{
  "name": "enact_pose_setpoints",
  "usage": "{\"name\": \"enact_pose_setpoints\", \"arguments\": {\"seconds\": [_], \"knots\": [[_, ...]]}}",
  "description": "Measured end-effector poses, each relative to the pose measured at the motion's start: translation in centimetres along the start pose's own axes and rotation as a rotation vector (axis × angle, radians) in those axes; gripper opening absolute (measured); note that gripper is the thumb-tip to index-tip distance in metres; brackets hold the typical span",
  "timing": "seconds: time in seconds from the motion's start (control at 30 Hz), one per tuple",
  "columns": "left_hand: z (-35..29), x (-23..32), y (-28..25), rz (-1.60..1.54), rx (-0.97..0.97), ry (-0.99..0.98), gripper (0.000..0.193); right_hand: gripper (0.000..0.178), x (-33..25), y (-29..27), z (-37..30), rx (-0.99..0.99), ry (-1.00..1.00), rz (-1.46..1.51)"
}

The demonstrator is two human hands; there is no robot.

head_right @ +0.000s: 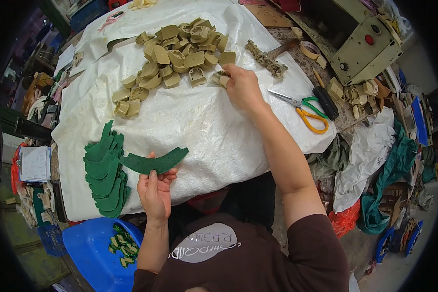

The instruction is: The person repeatedly picks up a green glittery fabric piece and a beige plastic shoe part, then wraps the fabric around the plastic part by hand. The finished units are placed into a blue bin, while the remaining parts are kept on a white cloth on the table.

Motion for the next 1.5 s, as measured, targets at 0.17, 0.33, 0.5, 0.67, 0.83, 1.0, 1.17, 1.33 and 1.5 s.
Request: {"name": "enact_pose_setpoints", "arguments": {"seconds": [0.17,0.33,0.5,0.67,0.83,1.0,1.17,1.33,1.5], "knots": [[0.1,0.0,-0.1,0.004,-0.001,0.011,0.040,0.028,1.7,-1.4,2.0,-0.067,0.307,0.384],[-0.1,-0.1,-0.2,-0.019,-0.036,0.042,0.041,0.026,2.9,-1.1,2.5,-0.155,0.372,0.655],[0.1,0.1,-0.1,-0.092,-0.073,0.087,0.039,0.025,3.5,0.6,1.3,0.285,0.158,0.632],[0.2,-0.1,-0.1,-0.063,-0.053,0.078,0.042,0.040,0.5,-1.6,-0.5,0.246,0.183,1.039],[-0.1,0.5,-0.2,-0.067,-0.022,0.054,0.043,0.048,-9.0,-1.9,-6.8,-0.206,-0.369,0.388],[-0.8,0.9,0.3,-0.119,-0.052,0.065,0.044,0.040,-14.9,1.6,-13.5,-0.100,-0.457,0.684],[-1.8,2.6,2.7,-0.156,-0.034,0.122,0.040,0.045,-16.5,4.1,-14.3,0.070,-0.633,0.609],[-2.2,3.0,3.0,-0.150,-0.092,0.135,0.040,0.048,-16.5,4.0,-14.3,0.084,-0.744,0.569],[-2.4,3.3,3.5,-0.096,-0.067,0.093,0.042,0.050,-16.2,4.2,-14.4,0.086,-0.772,0.575]]}}
Point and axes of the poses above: each hand's wrist, its own z-axis towards the middle knuckle, its own y-axis out of the palm, x = y × z, the point moved 3 cm from there along z, towards the middle knuckle, and after that the axes turned 12 degrees about -x, right-handed, at the moved point
